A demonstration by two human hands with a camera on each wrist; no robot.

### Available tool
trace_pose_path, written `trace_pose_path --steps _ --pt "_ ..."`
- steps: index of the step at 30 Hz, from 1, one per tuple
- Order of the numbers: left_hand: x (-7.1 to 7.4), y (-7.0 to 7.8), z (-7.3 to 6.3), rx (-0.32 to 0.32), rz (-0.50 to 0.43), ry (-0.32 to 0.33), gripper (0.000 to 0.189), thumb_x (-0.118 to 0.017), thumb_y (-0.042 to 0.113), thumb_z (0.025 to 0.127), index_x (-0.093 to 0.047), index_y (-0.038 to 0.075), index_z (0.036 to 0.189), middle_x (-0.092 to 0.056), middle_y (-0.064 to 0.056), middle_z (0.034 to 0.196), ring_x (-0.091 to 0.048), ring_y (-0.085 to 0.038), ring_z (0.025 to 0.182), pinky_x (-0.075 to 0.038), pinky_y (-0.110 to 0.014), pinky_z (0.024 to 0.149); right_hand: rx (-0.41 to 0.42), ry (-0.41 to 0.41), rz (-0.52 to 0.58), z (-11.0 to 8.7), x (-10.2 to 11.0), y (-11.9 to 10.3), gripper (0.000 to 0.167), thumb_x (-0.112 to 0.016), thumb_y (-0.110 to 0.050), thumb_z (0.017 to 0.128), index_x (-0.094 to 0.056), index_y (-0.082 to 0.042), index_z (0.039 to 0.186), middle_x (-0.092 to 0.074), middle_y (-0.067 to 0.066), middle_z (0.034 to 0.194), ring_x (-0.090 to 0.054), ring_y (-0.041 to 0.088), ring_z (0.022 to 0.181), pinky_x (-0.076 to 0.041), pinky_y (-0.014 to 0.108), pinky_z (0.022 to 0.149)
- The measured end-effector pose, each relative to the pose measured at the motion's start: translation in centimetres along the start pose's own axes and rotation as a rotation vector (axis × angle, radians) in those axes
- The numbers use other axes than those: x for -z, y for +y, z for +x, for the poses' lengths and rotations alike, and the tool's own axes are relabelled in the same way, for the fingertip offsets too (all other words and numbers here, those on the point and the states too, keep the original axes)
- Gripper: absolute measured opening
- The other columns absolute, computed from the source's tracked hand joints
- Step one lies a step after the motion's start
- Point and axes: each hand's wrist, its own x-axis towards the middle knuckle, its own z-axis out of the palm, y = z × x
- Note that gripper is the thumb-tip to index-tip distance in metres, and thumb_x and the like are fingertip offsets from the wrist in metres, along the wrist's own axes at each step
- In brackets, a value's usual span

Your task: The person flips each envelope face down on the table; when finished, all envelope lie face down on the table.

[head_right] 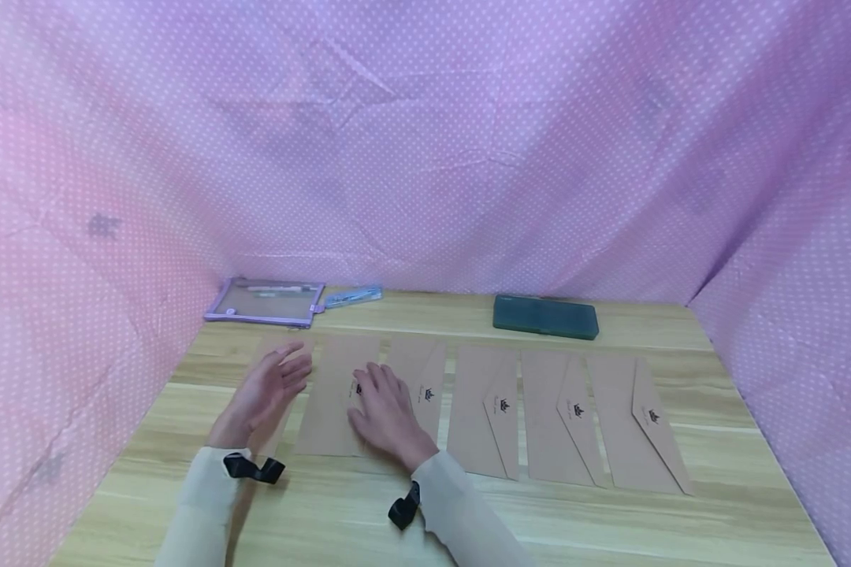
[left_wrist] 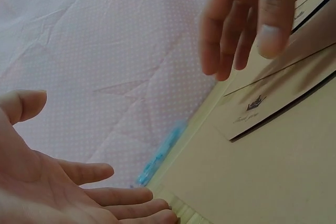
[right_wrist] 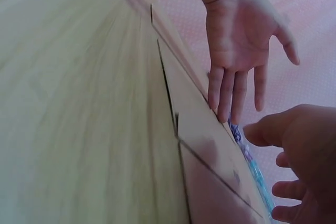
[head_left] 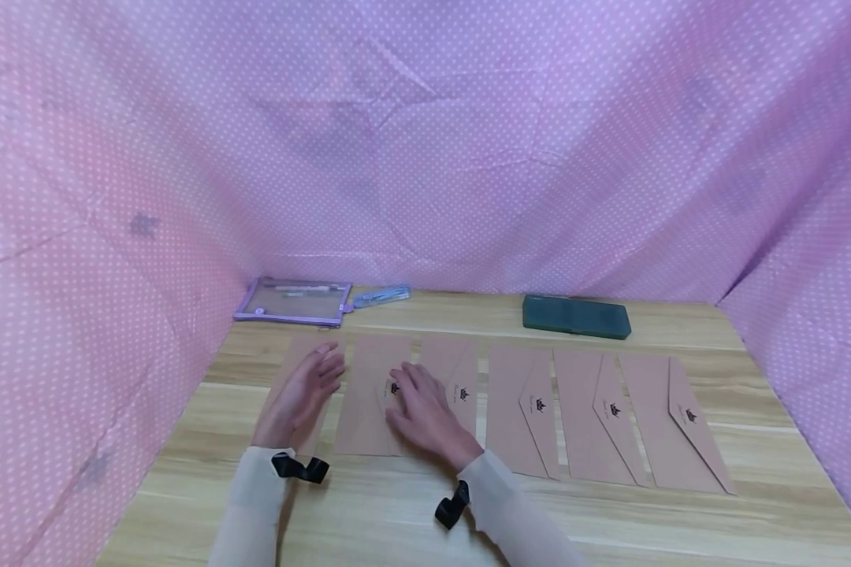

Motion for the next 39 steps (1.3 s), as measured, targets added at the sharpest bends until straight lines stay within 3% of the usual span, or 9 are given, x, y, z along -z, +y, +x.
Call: trace_pose_path --steps 6,15,23,30,33,36,39 --pt "0.0 -0.1 0.0 0.01 -0.02 -0.013 0.065 -0.022 0.039 0.11 -0.002 0.003 0.16 -0.007 -0.028 0.167 -0.012 -0.041 0.155 -0.01 -0.054 0.127 0.0 -0.072 -0.056 -0.3 -0.2 0.7 0.069 -0.062 -0.039 0.095 -0.035 -0.016 0.154 -0.024 0.015 0.166 -0.019 0.041 0.154 -0.02 0.061 0.122" --pt "-0.3 0.0 0.1 0.031 -0.041 -0.019 0.064 -0.021 0.038 0.11 -0.002 0.003 0.159 -0.007 -0.027 0.167 -0.012 -0.04 0.155 -0.01 -0.054 0.127 0.012 -0.138 -0.145 -0.6 -0.6 1.1 0.07 -0.06 -0.045 0.096 -0.033 -0.018 0.155 -0.023 0.013 0.167 -0.019 0.037 0.155 -0.021 0.061 0.121" --pt "-0.5 0.2 0.0 0.05 -0.026 -0.01 0.064 -0.022 0.041 0.109 -0.006 0.006 0.16 -0.01 -0.025 0.167 -0.016 -0.038 0.154 -0.03 -0.038 0.121 0.04 -0.142 -0.218 -0.7 -0.9 1.4 0.065 -0.055 -0.049 0.099 -0.039 -0.018 0.153 -0.024 0.013 0.167 -0.018 0.036 0.156 -0.022 0.059 0.121" --pt "-0.6 0.2 0.0 0.058 -0.072 0.008 0.062 -0.023 0.04 0.109 -0.009 0.006 0.159 -0.012 -0.025 0.166 -0.018 -0.037 0.153 -0.03 -0.039 0.12 0.049 -0.146 -0.252 -0.7 -0.9 1.5 0.064 -0.051 -0.05 0.1 -0.038 -0.019 0.154 -0.025 0.012 0.167 -0.019 0.035 0.155 -0.022 0.059 0.121" --pt "-0.6 0.1 0.1 0.057 -0.116 0.043 0.057 -0.024 0.039 0.109 -0.02 0.008 0.156 -0.028 -0.022 0.16 -0.033 -0.031 0.145 -0.041 -0.033 0.112 0.051 -0.148 -0.259 -0.7 -1.0 1.5 0.064 -0.051 -0.051 0.1 -0.038 -0.019 0.154 -0.025 0.012 0.167 -0.019 0.035 0.155 -0.022 0.059 0.121" --pt "-0.4 0.0 0.1 0.043 -0.19 0.082 0.049 -0.027 0.036 0.109 -0.035 0.008 0.148 -0.052 -0.008 0.139 -0.052 -0.021 0.128 -0.049 -0.03 0.101 0.051 -0.151 -0.268 -0.8 -1.0 1.5 0.064 -0.05 -0.051 0.1 -0.038 -0.019 0.154 -0.025 0.012 0.167 -0.019 0.035 0.155 -0.022 0.059 0.121" --pt "-0.2 -0.1 0.1 0.028 -0.241 0.109 0.045 -0.028 0.035 0.109 -0.045 0.007 0.14 -0.062 0.002 0.119 -0.059 -0.017 0.116 -0.052 -0.031 0.096 0.053 -0.153 -0.279 -0.8 -1.0 1.5 0.064 -0.05 -0.051 0.1 -0.037 -0.019 0.154 -0.024 0.012 0.167 -0.019 0.035 0.155 -0.023 0.059 0.121"
